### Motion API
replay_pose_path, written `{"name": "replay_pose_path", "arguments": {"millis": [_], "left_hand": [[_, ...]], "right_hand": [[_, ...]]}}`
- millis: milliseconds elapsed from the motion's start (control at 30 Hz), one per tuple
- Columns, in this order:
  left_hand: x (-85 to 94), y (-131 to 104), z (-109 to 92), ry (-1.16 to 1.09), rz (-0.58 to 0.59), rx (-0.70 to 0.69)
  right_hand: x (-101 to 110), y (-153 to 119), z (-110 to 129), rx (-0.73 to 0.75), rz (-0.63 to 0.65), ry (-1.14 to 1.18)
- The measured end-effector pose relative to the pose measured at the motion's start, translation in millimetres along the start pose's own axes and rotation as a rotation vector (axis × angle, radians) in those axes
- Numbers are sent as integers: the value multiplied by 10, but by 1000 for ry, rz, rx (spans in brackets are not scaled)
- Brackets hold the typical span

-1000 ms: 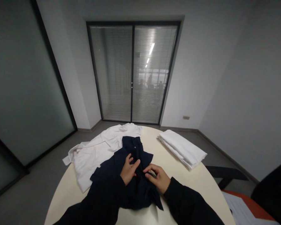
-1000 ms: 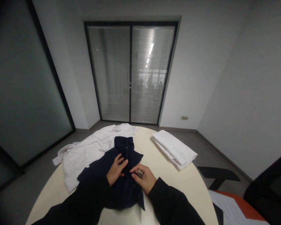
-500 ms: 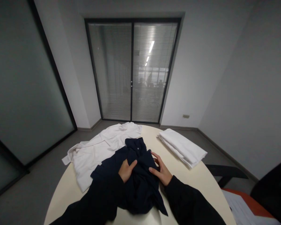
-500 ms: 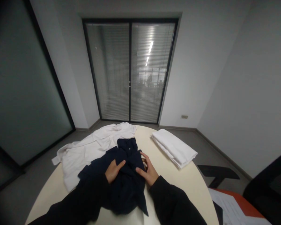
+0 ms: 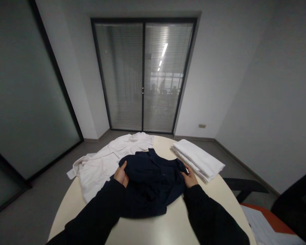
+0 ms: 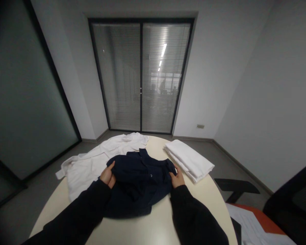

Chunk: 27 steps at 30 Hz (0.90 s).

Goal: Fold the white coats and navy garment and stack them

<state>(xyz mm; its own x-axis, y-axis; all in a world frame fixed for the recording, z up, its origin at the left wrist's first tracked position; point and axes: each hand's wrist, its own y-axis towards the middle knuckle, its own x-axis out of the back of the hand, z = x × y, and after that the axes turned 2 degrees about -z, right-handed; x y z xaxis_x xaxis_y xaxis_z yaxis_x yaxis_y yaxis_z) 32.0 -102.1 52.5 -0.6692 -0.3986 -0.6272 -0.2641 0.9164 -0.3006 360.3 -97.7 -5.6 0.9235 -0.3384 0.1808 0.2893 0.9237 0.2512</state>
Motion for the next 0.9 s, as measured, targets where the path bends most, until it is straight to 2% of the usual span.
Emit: {"name": "replay_pose_path", "arguments": {"millis": [100, 167, 333, 400, 467, 533, 600, 700, 767, 833, 900], "left_hand": [[39, 75, -174, 1, -33, 59], [60, 77, -219, 20, 16, 89], [148, 38, -86, 144, 215, 80], [183, 48, -30, 309, 246, 6], [185, 68, -24, 539, 260, -146], [145, 82, -54, 720, 310, -304], [73, 80, -84, 799, 367, -362], [-36, 46, -76, 782, 352, -245], [-83, 14, -35, 652, 355, -116], [-111, -5, 16, 500, 392, -9], [-134, 15, 60, 456, 425, 24]], "right_hand": [[79, 56, -18, 60, -82, -6], [81, 65, 3, 92, -105, 2], [12, -16, 110, 95, -86, -13], [-6, -60, 157, 121, -44, -30], [-13, -89, 195, 159, 22, -44], [-15, -103, 221, 165, 111, -37], [-18, -107, 240, 125, 178, -26], [-28, -112, 262, 48, 183, -87], [-33, -114, 276, 38, 188, -145], [-31, -112, 287, 79, 221, -169], [-21, -107, 299, 149, 273, -172]]}}
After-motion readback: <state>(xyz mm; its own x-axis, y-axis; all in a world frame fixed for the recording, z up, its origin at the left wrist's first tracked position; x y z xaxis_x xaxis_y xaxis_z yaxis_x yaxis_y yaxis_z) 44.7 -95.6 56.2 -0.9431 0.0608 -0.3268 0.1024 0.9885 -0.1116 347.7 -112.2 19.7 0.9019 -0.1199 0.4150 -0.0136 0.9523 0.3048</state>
